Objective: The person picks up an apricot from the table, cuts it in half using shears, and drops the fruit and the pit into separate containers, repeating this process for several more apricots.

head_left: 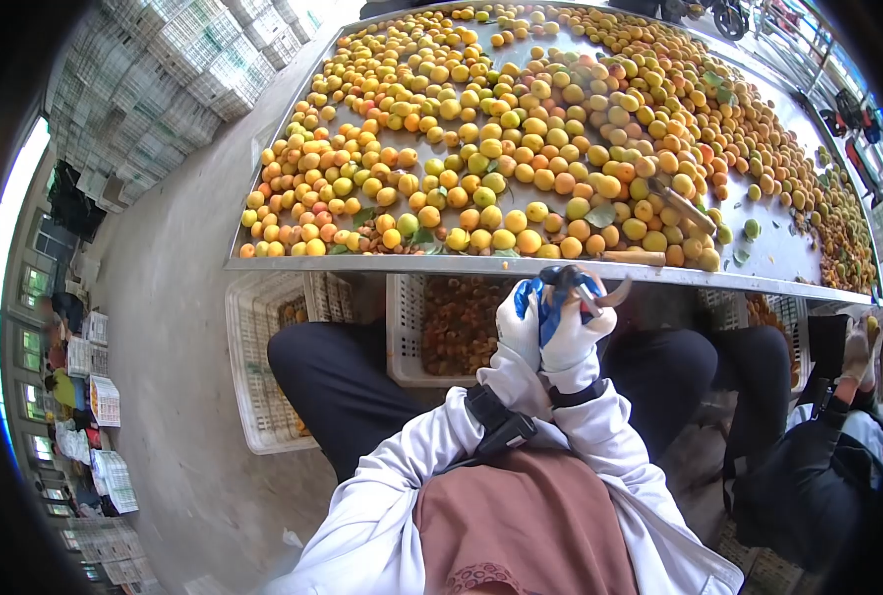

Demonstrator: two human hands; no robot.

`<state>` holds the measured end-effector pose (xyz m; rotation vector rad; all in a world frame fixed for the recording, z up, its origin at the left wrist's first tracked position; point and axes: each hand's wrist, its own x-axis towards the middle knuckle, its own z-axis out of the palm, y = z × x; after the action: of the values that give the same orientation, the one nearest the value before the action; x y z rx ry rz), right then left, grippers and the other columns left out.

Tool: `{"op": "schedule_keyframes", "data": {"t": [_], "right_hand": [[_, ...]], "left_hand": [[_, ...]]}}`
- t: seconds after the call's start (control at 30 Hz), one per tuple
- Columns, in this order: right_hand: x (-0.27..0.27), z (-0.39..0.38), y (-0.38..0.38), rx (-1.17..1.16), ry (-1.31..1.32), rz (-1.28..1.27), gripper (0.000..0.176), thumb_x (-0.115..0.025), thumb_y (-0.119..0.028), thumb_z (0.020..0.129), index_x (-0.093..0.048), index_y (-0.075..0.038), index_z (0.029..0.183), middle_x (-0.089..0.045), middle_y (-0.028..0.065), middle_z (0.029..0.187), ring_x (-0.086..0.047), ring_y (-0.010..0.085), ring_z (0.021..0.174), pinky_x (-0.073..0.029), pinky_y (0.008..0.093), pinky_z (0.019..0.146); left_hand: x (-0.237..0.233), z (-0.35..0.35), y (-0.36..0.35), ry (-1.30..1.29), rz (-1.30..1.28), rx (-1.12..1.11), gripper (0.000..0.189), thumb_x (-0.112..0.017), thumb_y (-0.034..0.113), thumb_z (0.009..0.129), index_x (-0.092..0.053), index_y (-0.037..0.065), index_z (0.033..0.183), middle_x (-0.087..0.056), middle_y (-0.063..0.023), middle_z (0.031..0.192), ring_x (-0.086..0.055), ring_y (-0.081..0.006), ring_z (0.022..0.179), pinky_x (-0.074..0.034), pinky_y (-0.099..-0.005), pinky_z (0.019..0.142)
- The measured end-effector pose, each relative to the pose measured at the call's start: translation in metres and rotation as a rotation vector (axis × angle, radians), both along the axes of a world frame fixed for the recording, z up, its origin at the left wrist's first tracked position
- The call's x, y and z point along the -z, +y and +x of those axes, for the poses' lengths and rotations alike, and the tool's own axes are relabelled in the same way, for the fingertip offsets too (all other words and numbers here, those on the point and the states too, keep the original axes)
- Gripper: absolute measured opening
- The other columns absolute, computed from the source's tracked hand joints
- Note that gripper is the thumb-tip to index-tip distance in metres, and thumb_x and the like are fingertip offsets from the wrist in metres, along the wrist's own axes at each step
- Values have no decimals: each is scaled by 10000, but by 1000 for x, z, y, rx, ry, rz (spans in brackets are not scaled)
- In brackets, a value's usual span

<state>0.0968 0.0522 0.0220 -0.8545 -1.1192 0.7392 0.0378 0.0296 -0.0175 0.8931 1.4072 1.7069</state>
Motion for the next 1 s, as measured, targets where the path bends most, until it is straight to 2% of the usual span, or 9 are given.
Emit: {"op": "schedule_keyframes", "data": {"t": [0.2, 0.47, 0.5, 0.53, 0.67, 0.73, 0.87, 0.93, 1.0], "right_hand": [[-28, 8, 16, -420, 919, -338, 288, -597, -269, 1008, -621, 10, 938, -502, 31, 629, -450, 130, 487, -380, 284, 464], [-29, 13, 22, -285, 902, -330, 313, -542, -315, 1036, -600, -20, 954, -483, 29, 641, -421, 119, 489, -357, 282, 465], [-28, 19, 24, -357, 937, -271, 293, -532, -299, 1041, -597, -26, 955, -474, 28, 637, -421, 121, 497, -363, 289, 471], [-29, 22, 24, -272, 857, -293, 290, -517, -294, 1045, -598, -30, 956, -469, 25, 642, -419, 124, 505, -357, 297, 466], [-17, 30, 28, -279, 786, -213, 304, -493, -306, 1049, -597, -26, 992, -481, 36, 664, -428, 140, 517, -375, 292, 485], [-17, 32, 29, -238, 779, -227, 312, -481, -311, 1052, -596, -24, 1009, -488, 42, 671, -432, 146, 520, -384, 290, 494], [-27, 26, 23, -139, 654, -240, 275, -506, -281, 1045, -609, -28, 1016, -507, 43, 680, -452, 146, 532, -395, 291, 506], [-19, 27, 25, -236, 820, -251, 259, -529, -261, 1039, -612, -18, 1002, -534, 52, 691, -465, 144, 529, -397, 289, 501], [-28, 21, 21, -159, 740, -238, 317, -554, -308, 1036, -603, -13, 932, -511, 33, 641, -450, 119, 512, -379, 280, 487]], "left_hand": [[-17, -4, -1, -129, -51, 32, 221, -565, 185, 1026, -654, -11, 976, -645, -23, 836, -540, -77, 778, -487, -250, 710], [-32, -9, -2, -474, -93, 191, 258, -531, 205, 1031, -670, 14, 927, -668, -23, 869, -611, -123, 771, -504, -265, 693], [-31, -19, -2, 263, 76, 228, 266, -509, 236, 1033, -673, 27, 1045, -678, -35, 958, -654, -169, 878, -542, -279, 752], [-34, -17, -2, 267, 78, 230, 266, -509, 236, 1033, -673, 27, 1045, -678, -35, 958, -654, -169, 878, -542, -279, 752], [-39, -7, -5, -442, 42, 263, 441, -737, -105, 804, -624, 2, 1217, -690, -76, 1071, -647, -146, 976, -529, -289, 912], [-41, -2, -8, 208, 134, 204, 334, -499, 271, 1042, -615, 8, 1212, -683, -98, 1110, -661, -189, 975, -562, -308, 879], [-44, 4, -11, 281, 157, 229, 341, -513, 306, 1040, -623, 16, 1181, -692, -109, 1114, -668, -185, 966, -558, -313, 885], [-65, 10, -11, -990, -78, 275, 333, -524, 322, 1035, -638, 23, 1130, -699, -91, 1064, -671, -179, 921, -546, -299, 865], [-50, 9, -7, -956, -110, 284, 320, -515, 319, 1040, -642, 30, 1094, -694, -80, 1036, -665, -176, 894, -542, -299, 839]]}}
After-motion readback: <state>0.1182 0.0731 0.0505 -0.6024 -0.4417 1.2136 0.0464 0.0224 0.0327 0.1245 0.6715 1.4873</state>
